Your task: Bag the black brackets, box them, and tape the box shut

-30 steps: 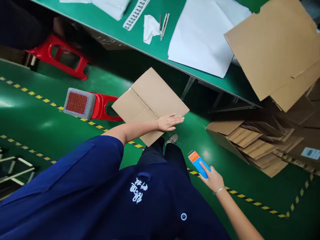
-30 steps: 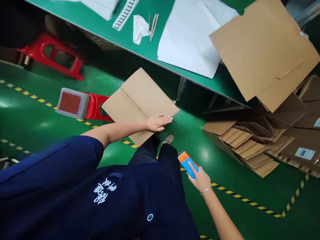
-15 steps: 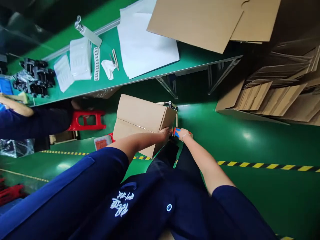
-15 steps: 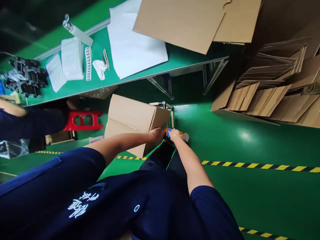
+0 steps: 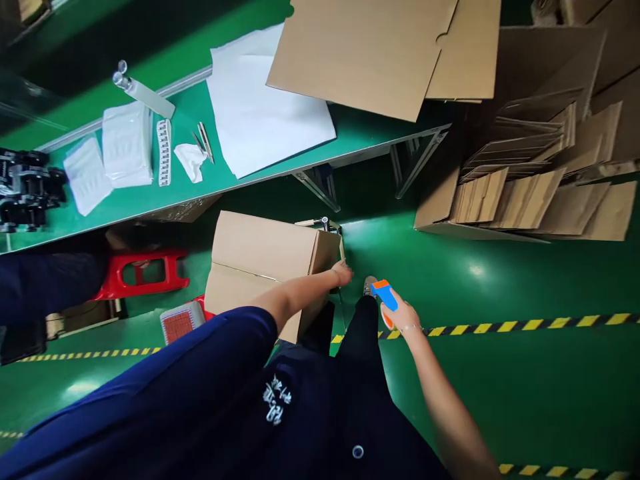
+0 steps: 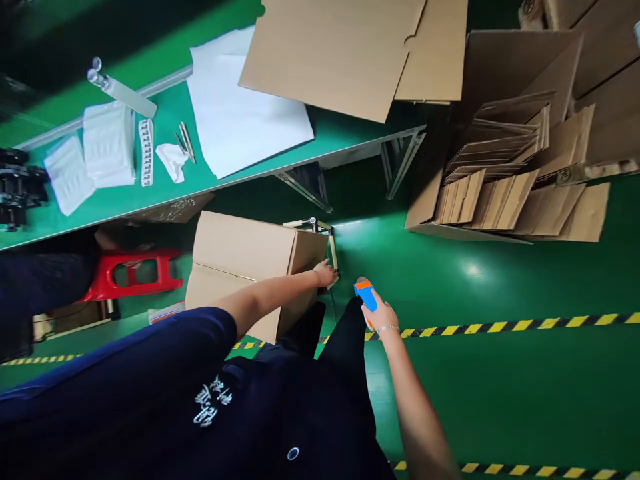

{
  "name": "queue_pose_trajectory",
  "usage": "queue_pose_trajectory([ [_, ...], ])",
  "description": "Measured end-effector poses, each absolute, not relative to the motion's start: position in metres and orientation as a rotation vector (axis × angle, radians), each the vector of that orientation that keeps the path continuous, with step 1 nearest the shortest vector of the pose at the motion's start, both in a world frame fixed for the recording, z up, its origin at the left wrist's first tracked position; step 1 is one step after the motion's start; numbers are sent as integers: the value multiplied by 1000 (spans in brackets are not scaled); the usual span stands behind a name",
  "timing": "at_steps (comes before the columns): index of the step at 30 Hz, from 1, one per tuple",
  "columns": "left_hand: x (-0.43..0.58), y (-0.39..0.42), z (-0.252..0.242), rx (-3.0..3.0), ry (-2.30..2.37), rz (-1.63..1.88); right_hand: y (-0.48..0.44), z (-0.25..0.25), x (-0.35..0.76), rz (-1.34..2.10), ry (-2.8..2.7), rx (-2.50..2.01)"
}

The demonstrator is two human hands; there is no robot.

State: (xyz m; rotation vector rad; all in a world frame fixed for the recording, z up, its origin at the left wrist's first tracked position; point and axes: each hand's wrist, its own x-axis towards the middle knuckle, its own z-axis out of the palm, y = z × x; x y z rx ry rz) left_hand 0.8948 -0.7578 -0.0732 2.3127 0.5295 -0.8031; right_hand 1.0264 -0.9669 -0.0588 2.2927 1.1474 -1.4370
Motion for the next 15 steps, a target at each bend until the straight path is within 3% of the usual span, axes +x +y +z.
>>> queue_pose_trajectory([
  [3, 900, -740, -43, 2149, 610, -646, -1007, -14, 982, -1194, 1110, 2769],
  [6, 877, -731, -3, 1940, 533, -541, -1020, 20, 914, -640, 1180, 3265],
  [10, 825, -742, 40, 1709, 371, -449, -1005, 48, 839, -140, 1203, 3335],
  [15, 795, -739, 54, 1639, 396, -395, -973, 83, 786, 14, 1228, 3234],
])
